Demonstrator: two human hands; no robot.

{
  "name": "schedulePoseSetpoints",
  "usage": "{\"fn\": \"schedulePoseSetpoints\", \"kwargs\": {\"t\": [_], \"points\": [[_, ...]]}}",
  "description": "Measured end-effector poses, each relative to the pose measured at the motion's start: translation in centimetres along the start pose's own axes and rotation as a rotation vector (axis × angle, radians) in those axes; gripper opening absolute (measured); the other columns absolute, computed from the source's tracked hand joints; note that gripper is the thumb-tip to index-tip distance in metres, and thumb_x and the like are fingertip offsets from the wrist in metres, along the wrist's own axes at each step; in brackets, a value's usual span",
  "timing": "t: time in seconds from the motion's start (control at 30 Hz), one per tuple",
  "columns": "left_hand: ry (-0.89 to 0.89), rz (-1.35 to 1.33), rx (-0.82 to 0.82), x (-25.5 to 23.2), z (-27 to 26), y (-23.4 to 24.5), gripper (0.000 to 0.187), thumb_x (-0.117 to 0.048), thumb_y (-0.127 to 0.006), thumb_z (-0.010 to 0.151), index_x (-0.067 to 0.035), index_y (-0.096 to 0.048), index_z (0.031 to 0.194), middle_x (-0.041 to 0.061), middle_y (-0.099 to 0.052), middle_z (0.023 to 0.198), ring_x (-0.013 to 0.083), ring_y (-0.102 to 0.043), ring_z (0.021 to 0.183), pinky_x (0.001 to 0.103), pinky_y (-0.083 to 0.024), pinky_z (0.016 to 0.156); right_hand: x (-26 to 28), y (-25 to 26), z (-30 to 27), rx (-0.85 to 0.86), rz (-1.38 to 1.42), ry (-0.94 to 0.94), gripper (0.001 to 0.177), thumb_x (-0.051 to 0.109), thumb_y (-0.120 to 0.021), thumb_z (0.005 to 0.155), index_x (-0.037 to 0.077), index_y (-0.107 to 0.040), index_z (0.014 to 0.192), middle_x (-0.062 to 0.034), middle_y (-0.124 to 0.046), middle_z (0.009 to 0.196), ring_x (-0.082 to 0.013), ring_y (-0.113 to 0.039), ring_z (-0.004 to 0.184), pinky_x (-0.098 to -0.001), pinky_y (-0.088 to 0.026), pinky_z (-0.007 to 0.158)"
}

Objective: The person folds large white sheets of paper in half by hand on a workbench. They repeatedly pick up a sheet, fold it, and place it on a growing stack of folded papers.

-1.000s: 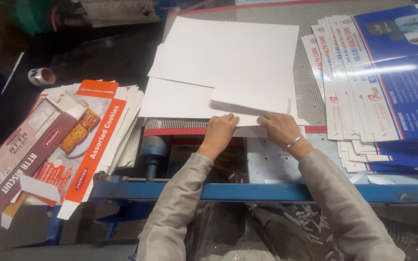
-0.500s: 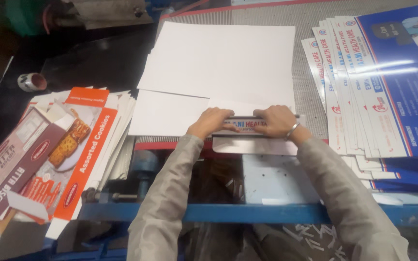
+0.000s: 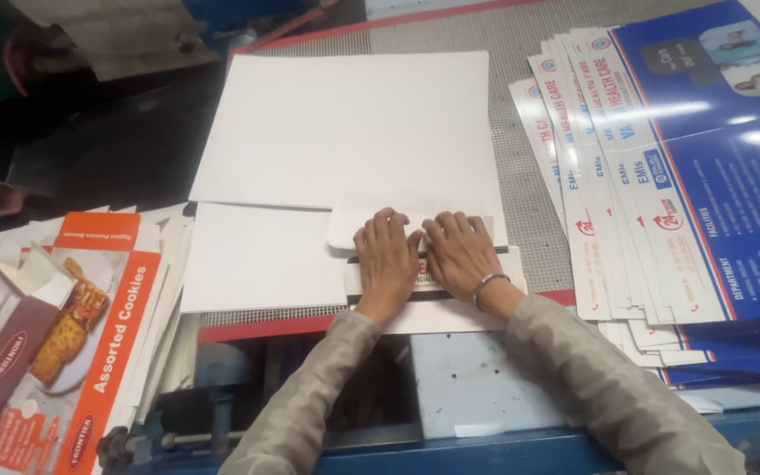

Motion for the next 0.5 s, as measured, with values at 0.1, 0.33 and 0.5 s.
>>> {"fn": "schedulePoseSetpoints", "kwargs": {"t": [0.1,0.33,0.5], "points": [[0.096,-0.023,0.063,1.8,0.4,-1.1,0.026,-0.03,-0.051,0.105,-0.006,-0.055,0.114,0.012,-0.056,0.118,0.029,-0.051,0.113,0.048,-0.033,0.101,-2.5,1.3,0.0,-0.084,0.008,-0.075,0.033,0.023,-0.054,0.095,0.005,-0.06,0.123,-0.0132,-0.062,0.114,-0.0284,-0.057,0.109,-0.048,-0.041,0.099],[0.419,-0.582,-0.189,8.6,-1.7,-3.1,0.04,-0.041,-0.033,0.112,-0.008,-0.055,0.12,0.007,-0.062,0.117,0.0184,-0.061,0.104,0.04,-0.047,0.094,-1.5,-2.0,-0.4,-0.09,-0.187,-0.074,0.054,0.024,-0.055,0.085,0.007,-0.056,0.136,-0.0116,-0.06,0.132,-0.0279,-0.05,0.131,-0.0613,-0.029,0.11],[0.557,-0.934,-0.354,12.0,-3.2,-2.9,0.048,-0.043,-0.026,0.113,-0.005,-0.051,0.126,0.009,-0.058,0.115,0.0198,-0.058,0.105,0.036,-0.05,0.095,5.3,-6.4,2.2,0.126,-0.04,-0.093,0.062,0.024,-0.054,0.091,0.01,-0.046,0.151,-0.0193,-0.053,0.138,-0.032,-0.044,0.132,-0.0612,-0.025,0.114]]}}
Point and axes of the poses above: each hand's wrist, its own z-axis towards the middle knuckle, its own y-axis out of the back of the hand, x = y × z, the point moved 10 cm from there along z, towards the middle knuckle
